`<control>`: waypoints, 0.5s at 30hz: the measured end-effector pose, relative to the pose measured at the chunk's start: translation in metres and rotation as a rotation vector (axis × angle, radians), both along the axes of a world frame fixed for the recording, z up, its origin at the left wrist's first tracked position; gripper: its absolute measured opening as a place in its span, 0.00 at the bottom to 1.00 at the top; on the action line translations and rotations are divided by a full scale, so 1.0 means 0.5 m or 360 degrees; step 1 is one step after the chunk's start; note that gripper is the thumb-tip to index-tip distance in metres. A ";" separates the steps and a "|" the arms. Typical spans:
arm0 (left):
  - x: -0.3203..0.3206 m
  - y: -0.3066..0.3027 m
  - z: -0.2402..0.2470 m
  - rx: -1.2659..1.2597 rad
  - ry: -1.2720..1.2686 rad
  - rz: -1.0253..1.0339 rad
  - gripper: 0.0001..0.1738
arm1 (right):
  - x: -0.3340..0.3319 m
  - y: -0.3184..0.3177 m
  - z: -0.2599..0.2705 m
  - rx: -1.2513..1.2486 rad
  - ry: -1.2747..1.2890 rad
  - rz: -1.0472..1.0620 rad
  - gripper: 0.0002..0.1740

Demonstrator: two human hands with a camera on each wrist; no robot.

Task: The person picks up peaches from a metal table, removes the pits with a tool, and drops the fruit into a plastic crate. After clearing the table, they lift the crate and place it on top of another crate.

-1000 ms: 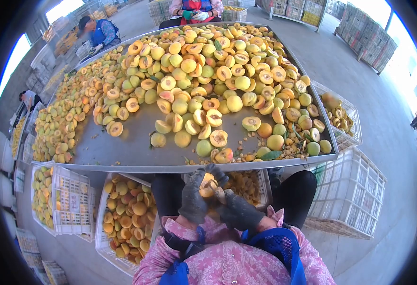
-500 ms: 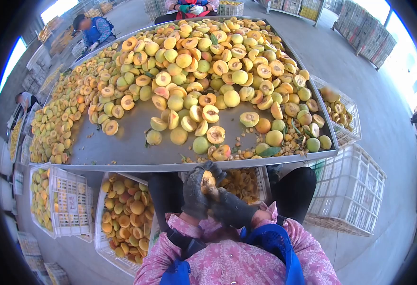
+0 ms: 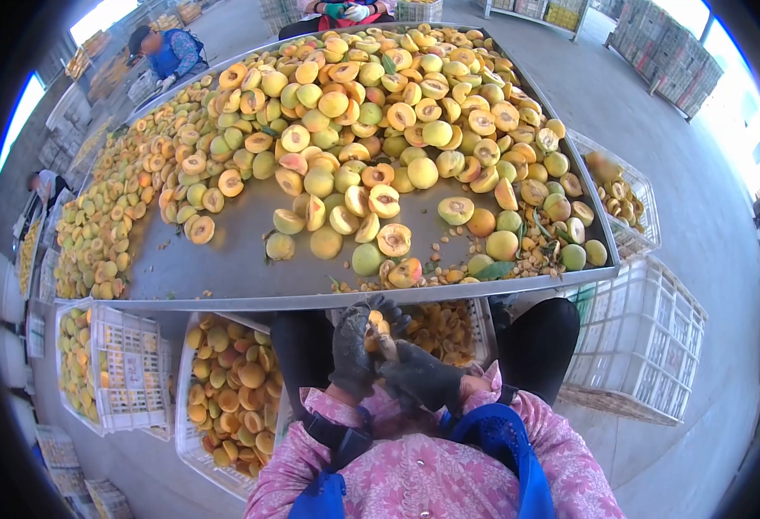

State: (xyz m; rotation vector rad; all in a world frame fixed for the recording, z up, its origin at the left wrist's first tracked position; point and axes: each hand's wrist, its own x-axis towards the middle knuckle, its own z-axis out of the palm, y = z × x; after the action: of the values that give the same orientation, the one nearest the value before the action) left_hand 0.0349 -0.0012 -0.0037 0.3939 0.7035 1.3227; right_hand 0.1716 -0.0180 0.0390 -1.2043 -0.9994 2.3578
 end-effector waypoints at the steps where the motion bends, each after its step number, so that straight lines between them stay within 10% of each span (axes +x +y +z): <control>1: 0.000 -0.002 -0.005 0.0012 -0.0001 0.0019 0.21 | -0.002 0.002 -0.002 0.0063 -0.0093 0.0072 0.12; 3: -0.010 -0.001 -0.030 0.0052 0.0045 -0.0021 0.20 | -0.006 -0.002 -0.044 0.0125 -0.0186 0.0148 0.13; 5: -0.024 -0.007 -0.042 0.0096 0.0095 -0.0060 0.20 | -0.006 -0.017 -0.150 0.1981 -0.0408 0.0241 0.13; 8: -0.040 -0.017 -0.047 0.0337 0.0729 -0.0299 0.18 | 0.002 -0.013 -0.163 0.2337 -0.0487 0.0288 0.16; 11: -0.052 -0.025 -0.054 0.0302 0.0539 -0.0372 0.17 | 0.014 -0.006 -0.142 0.1295 -0.0431 0.0685 0.17; 15: -0.061 -0.025 -0.060 0.0860 0.1833 -0.0210 0.15 | 0.011 -0.012 -0.097 0.1325 -0.0463 0.0670 0.15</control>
State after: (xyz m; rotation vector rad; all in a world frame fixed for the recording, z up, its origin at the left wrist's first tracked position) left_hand 0.0043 -0.0139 -0.0336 1.6827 1.2108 1.0645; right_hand 0.1770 -0.0240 -0.0094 -1.0515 -2.2118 1.6650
